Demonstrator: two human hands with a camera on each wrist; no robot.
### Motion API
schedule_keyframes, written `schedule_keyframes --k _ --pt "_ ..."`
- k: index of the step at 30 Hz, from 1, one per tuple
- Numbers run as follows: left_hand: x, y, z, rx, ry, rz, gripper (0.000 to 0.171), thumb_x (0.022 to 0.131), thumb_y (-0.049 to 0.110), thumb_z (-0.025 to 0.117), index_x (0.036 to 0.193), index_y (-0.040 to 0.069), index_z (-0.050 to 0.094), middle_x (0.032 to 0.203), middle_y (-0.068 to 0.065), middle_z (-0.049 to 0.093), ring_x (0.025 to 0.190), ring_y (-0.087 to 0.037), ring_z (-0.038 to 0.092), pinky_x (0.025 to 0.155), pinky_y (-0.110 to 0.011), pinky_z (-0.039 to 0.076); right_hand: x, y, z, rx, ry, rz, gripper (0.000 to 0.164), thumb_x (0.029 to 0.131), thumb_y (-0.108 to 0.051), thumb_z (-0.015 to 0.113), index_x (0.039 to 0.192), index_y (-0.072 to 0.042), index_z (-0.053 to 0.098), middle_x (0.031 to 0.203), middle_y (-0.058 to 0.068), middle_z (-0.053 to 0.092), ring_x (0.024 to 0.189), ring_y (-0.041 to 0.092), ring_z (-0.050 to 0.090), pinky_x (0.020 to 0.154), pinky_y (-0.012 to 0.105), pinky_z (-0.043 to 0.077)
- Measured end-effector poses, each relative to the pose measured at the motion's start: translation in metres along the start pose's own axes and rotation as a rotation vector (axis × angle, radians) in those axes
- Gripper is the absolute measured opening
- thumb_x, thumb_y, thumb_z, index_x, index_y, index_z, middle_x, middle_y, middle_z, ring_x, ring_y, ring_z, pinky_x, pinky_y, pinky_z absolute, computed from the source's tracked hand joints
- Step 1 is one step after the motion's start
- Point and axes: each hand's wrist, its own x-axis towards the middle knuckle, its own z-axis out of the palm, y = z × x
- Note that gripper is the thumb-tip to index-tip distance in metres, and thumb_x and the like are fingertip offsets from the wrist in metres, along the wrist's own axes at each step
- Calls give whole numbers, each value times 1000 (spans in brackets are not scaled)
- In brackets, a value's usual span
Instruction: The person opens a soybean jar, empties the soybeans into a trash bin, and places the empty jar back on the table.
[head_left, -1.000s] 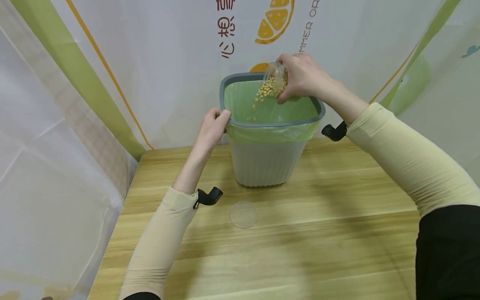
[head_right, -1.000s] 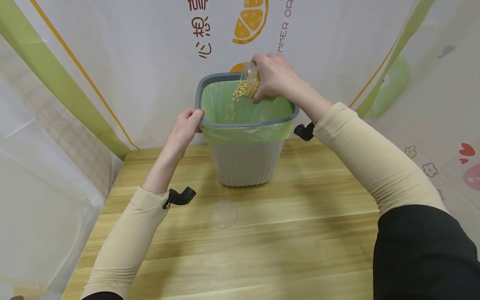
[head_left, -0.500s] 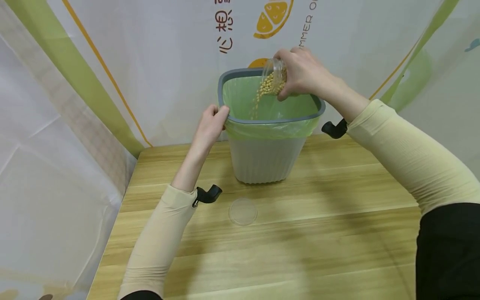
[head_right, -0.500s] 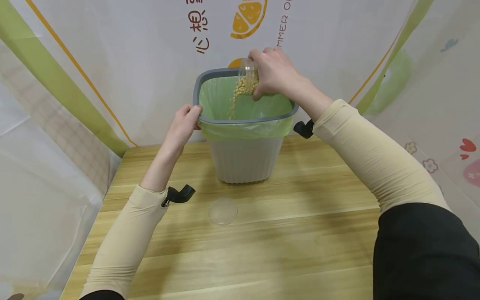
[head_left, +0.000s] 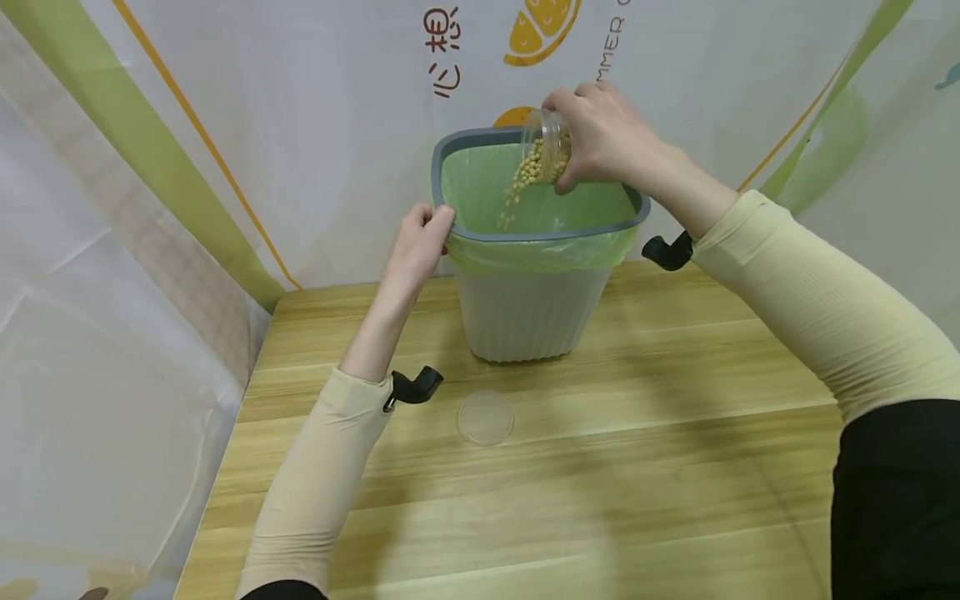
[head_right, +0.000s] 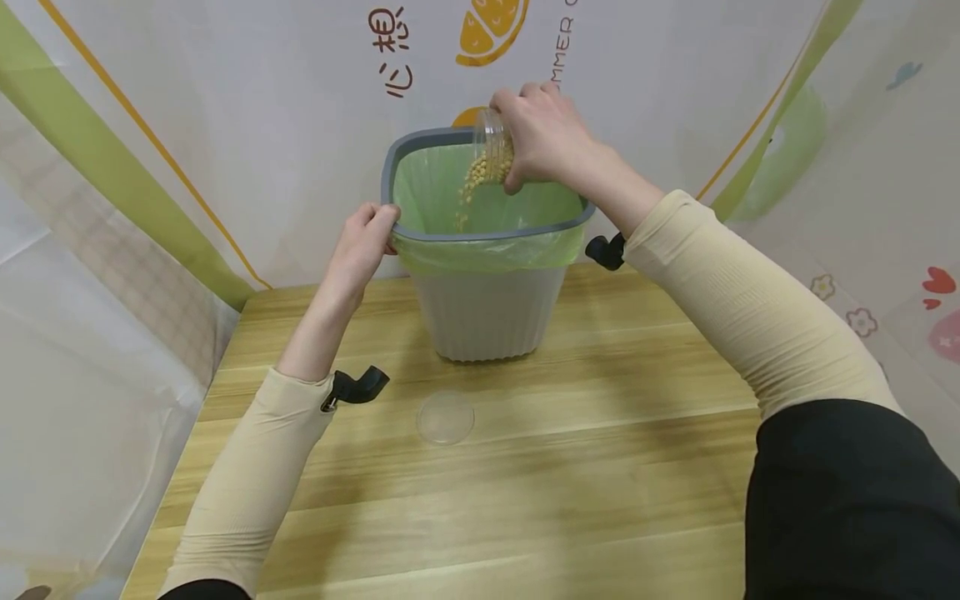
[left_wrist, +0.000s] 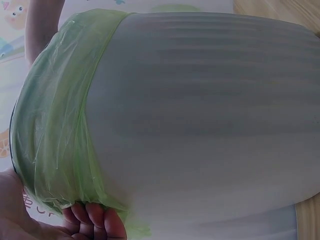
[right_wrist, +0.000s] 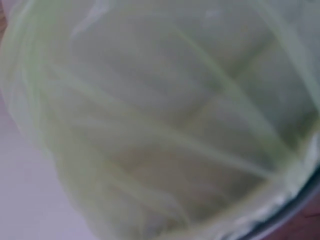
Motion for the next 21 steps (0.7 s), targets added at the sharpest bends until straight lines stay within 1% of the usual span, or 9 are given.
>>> schedule_keyframes --k 6,9,13,21 --pt "-1 1 0 5 3 3 21 97 34 46 89 15 42 94 -2 46 95 -19 52 90 -33 49 -1 0 1 -16 -13 -1 102 69 -20 90 156 -8 38 147 29 49 135 49 40 114 61 35" --pt "-2 0 0 4 5 2 21 97 34 46 89 15 42 94 -2 45 94 -19 52 92 -36 49 -2 -1 2 -21 -17 -2 102 69 -19 90 155 -8 38 148 29 49 136 49 40 115 60 34" --pt "-2 0 0 -6 3 -1 21 97 34 46 89 15 42 94 -2 46 95 -19 52 98 -42 50 -3 -2 4 -31 -15 -9 101 69 -18 91 155 -7 39 148 29 49 137 49 40 117 61 33" --pt "-3 0 1 -12 -2 3 22 98 34 46 87 16 40 92 -1 44 93 -19 51 95 -39 49 -5 -1 7 -60 -9 -19 102 69 -18 92 155 -7 39 148 29 48 135 49 40 115 61 35"
